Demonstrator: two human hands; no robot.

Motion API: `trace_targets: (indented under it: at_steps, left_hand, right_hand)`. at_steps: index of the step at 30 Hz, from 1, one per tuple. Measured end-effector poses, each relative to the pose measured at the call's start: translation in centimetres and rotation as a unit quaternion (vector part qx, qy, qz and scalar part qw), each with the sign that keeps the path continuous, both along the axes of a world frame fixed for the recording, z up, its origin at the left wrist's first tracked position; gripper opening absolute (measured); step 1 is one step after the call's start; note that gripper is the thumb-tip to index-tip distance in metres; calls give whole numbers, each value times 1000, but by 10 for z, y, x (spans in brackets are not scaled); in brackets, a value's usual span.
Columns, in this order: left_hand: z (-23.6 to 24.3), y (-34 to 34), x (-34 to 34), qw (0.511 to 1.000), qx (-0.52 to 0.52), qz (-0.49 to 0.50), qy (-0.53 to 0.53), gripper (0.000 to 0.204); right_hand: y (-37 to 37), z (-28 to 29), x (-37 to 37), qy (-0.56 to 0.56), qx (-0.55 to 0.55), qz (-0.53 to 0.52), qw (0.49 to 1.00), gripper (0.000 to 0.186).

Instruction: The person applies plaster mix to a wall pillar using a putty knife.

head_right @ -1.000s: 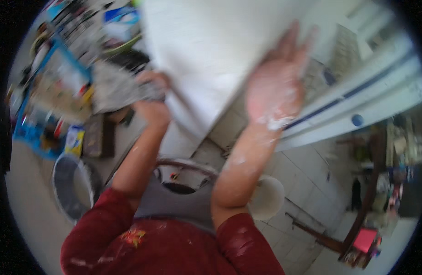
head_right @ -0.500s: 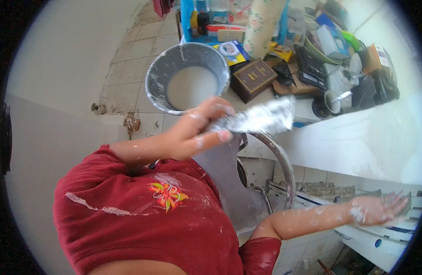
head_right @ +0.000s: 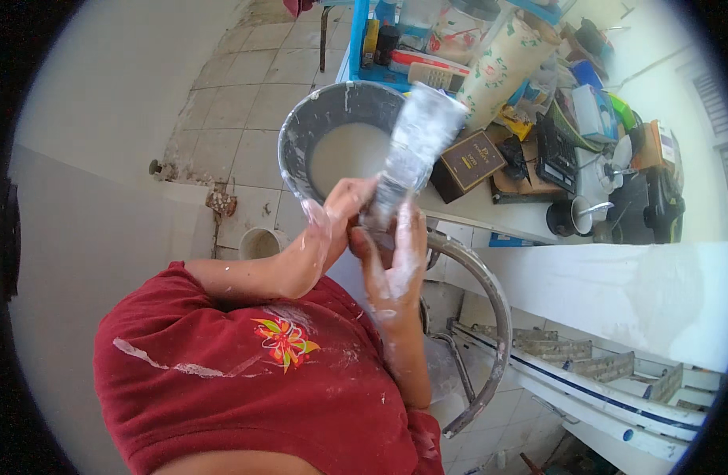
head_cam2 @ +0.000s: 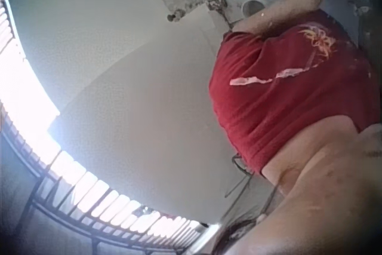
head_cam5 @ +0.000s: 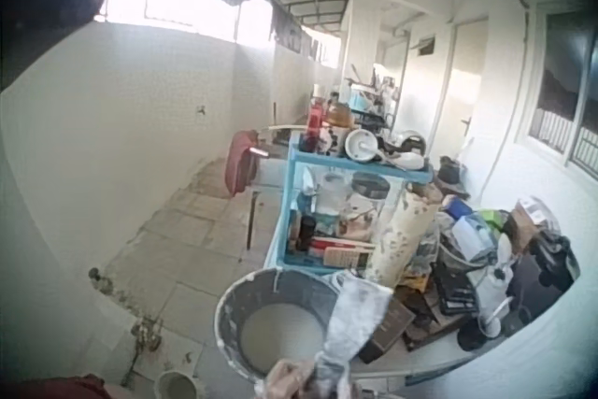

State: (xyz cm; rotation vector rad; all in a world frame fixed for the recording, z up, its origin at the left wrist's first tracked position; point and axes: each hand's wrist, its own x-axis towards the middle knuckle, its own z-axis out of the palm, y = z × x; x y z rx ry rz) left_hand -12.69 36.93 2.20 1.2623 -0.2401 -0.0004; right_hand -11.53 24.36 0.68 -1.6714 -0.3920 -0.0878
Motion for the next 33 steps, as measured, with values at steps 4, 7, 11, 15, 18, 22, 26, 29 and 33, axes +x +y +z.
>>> trace_targets:
  at_steps: [4,7,11,15,18,22,26,29,33]
  left_hand:
    - [-11,45,24,991,120,-12,-66,52]
    - [-8,88,60,913,273,280,-119,36]
    - [-62,122,101,927,177,332,-4,40]
    - [-92,113,108,949,53,293,100,46]
    - [-96,112,109,945,80,304,84,51]
    - [-83,110,105,949,105,275,109,58]
    - [-87,113,105,950,115,270,104,56]
    - [-84,113,104,954,103,256,114,56]
    - [-86,114,105,951,109,264,116,55]
  right_hand:
    - [-11,9,14,205,126,40,970,57]
    - [5,20,26,290,90,-18,953,50]
    - [41,1,51,35,-149,-74,985,38]
    - [66,-4,66,-82,-191,-79,975,32]
    - [71,-9,71,-73,-186,-76,977,32]
    - [72,-12,69,-37,-188,-63,980,30]
    - [76,-11,66,-19,-171,-104,980,35]
    - [76,-7,69,11,-171,-97,980,36]
    - [75,-11,70,32,-162,-89,982,36]
